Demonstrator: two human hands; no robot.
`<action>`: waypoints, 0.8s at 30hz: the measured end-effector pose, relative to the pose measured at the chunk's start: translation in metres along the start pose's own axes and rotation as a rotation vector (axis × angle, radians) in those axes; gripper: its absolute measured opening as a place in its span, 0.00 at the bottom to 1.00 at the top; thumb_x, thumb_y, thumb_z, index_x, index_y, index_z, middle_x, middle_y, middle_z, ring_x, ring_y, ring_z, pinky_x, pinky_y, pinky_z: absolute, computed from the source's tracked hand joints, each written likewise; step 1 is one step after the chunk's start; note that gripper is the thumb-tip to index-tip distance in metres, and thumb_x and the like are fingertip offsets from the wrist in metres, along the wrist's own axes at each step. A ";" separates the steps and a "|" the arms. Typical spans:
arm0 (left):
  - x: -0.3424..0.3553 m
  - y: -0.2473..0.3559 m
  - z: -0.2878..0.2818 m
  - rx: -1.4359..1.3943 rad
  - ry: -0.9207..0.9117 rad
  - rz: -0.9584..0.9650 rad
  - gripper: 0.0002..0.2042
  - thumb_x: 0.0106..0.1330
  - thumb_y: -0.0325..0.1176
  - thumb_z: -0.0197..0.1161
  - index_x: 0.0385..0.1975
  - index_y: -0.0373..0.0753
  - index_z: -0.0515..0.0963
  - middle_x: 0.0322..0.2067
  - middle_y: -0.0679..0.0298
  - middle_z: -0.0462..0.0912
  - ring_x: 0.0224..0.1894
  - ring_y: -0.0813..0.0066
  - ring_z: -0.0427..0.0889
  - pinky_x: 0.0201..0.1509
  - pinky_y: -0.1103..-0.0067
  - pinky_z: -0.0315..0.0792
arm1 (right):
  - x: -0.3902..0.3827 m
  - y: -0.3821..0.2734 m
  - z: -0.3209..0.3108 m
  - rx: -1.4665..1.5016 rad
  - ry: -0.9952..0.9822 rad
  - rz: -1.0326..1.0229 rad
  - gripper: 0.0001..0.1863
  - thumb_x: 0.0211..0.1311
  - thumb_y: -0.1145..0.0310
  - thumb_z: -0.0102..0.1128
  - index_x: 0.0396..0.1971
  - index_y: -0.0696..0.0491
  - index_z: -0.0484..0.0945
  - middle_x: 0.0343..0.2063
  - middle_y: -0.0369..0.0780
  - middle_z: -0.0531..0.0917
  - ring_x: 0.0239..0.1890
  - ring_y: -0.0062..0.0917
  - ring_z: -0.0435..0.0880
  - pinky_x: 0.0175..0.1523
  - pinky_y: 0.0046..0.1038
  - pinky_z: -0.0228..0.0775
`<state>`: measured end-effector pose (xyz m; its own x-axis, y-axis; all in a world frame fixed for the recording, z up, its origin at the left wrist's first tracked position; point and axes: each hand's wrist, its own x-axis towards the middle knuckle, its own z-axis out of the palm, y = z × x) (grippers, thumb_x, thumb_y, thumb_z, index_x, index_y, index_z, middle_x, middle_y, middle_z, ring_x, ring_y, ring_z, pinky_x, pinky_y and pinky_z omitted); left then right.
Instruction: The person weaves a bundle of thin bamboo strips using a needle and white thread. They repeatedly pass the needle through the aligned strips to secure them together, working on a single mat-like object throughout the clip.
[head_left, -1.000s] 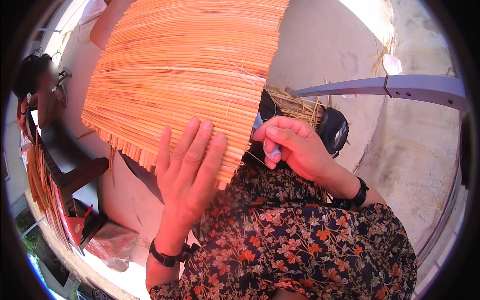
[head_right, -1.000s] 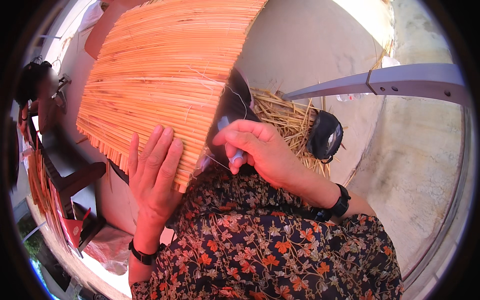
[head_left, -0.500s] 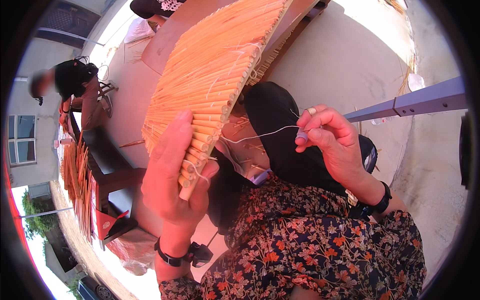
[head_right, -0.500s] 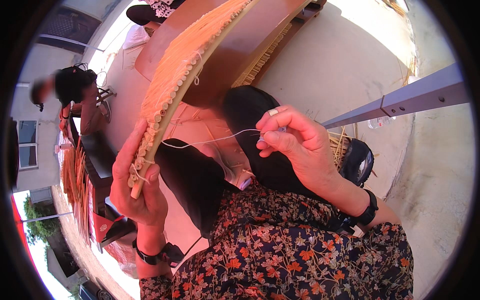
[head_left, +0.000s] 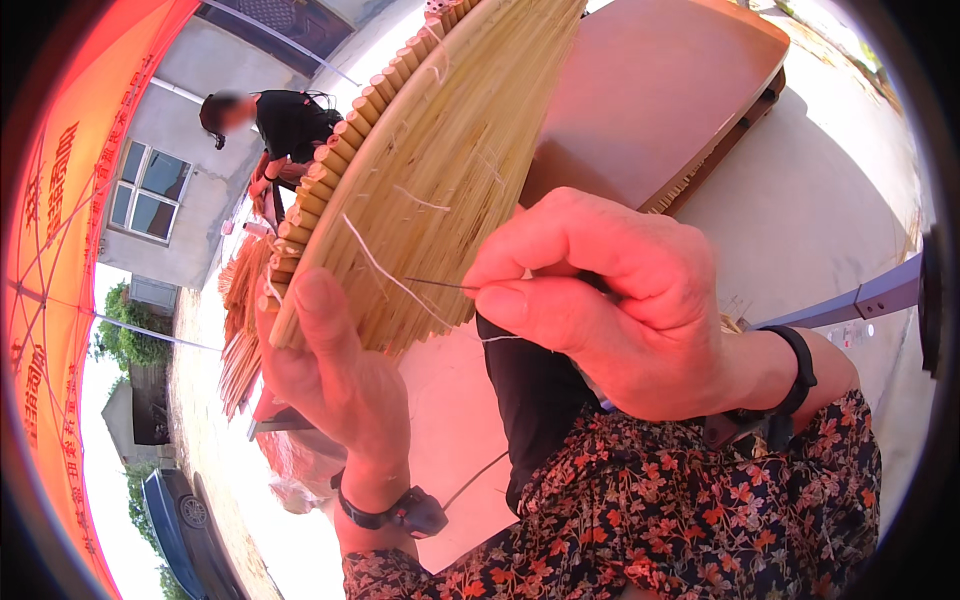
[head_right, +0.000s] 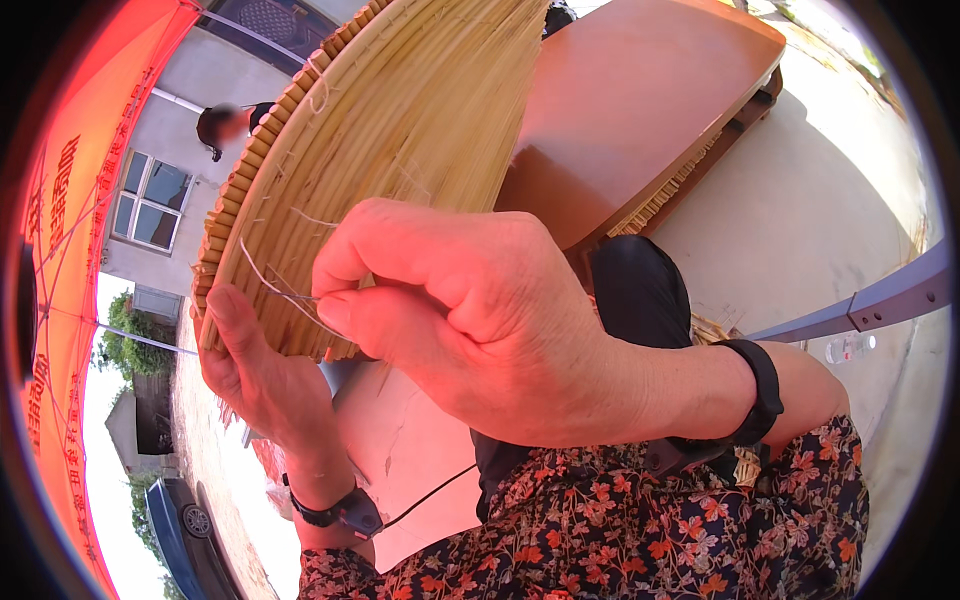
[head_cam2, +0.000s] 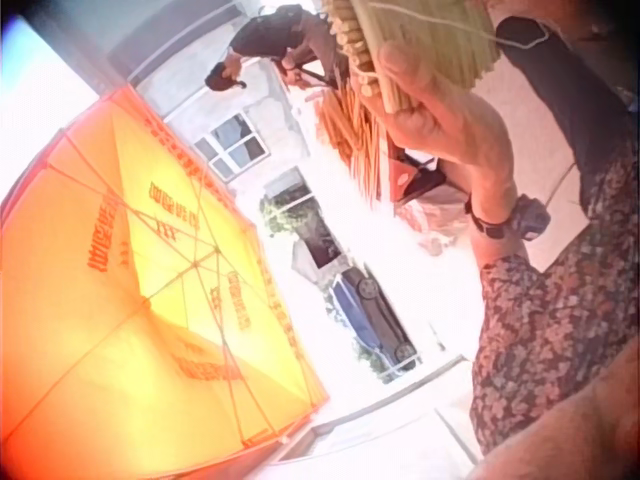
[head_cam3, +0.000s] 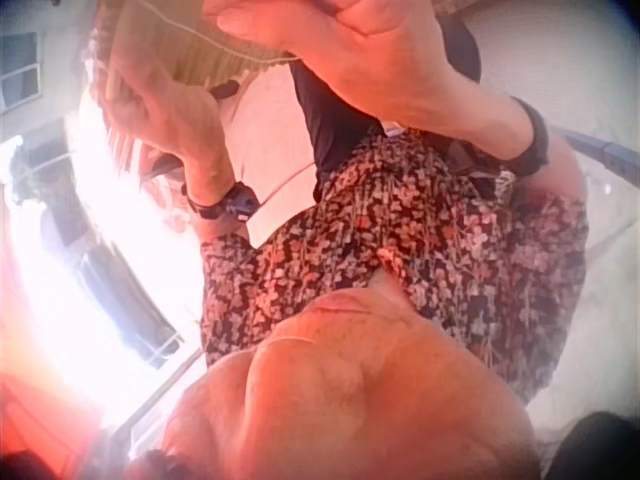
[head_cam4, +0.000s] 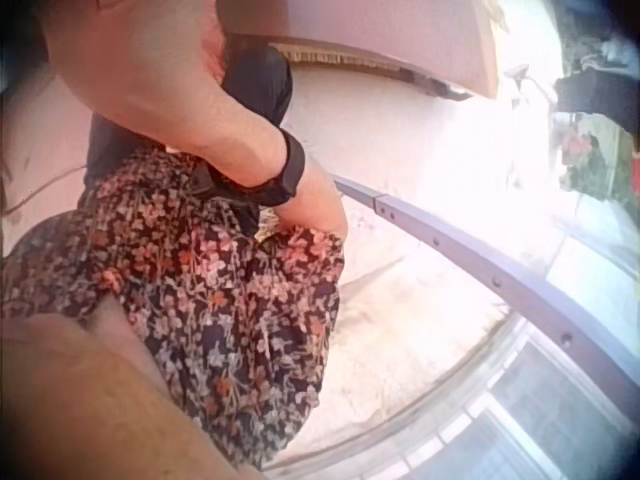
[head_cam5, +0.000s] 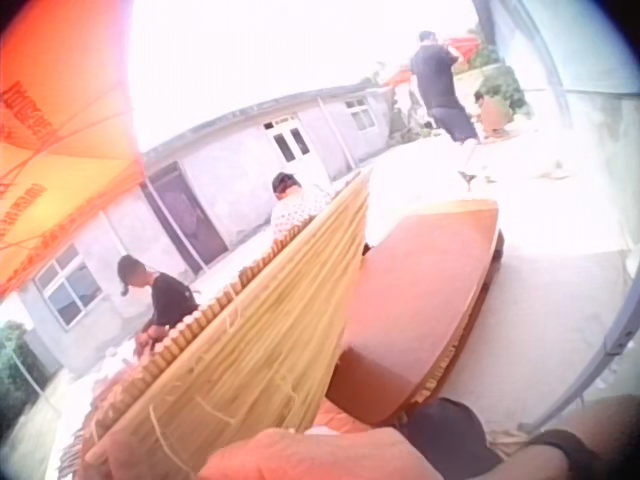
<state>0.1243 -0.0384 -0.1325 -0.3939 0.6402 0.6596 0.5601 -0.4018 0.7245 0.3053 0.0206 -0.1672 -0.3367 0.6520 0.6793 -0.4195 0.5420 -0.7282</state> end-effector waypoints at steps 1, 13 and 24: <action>0.000 0.001 -0.002 -0.001 -0.007 0.003 0.23 0.78 0.48 0.55 0.51 0.28 0.78 0.47 0.59 0.84 0.47 0.74 0.83 0.50 0.77 0.78 | 0.007 0.000 0.007 -0.001 -0.013 -0.020 0.06 0.65 0.82 0.61 0.40 0.62 0.83 0.31 0.39 0.85 0.31 0.20 0.81 0.37 0.22 0.72; 0.001 -0.003 -0.011 -0.101 -0.028 -0.023 0.22 0.79 0.43 0.56 0.57 0.26 0.75 0.49 0.58 0.83 0.50 0.76 0.81 0.55 0.79 0.73 | 0.025 0.006 0.026 -0.162 0.025 -0.131 0.12 0.67 0.82 0.58 0.48 0.61 0.83 0.34 0.41 0.87 0.34 0.18 0.83 0.39 0.21 0.73; 0.002 -0.002 -0.005 -0.115 -0.042 0.005 0.20 0.78 0.41 0.56 0.54 0.27 0.77 0.49 0.59 0.82 0.50 0.76 0.80 0.55 0.79 0.73 | 0.024 0.010 0.028 -0.251 0.057 -0.190 0.11 0.66 0.81 0.59 0.46 0.62 0.83 0.30 0.42 0.85 0.29 0.22 0.81 0.34 0.22 0.72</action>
<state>0.1188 -0.0394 -0.1314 -0.3586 0.6640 0.6561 0.4735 -0.4764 0.7409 0.2691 0.0265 -0.1551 -0.2209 0.5513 0.8045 -0.2472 0.7663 -0.5930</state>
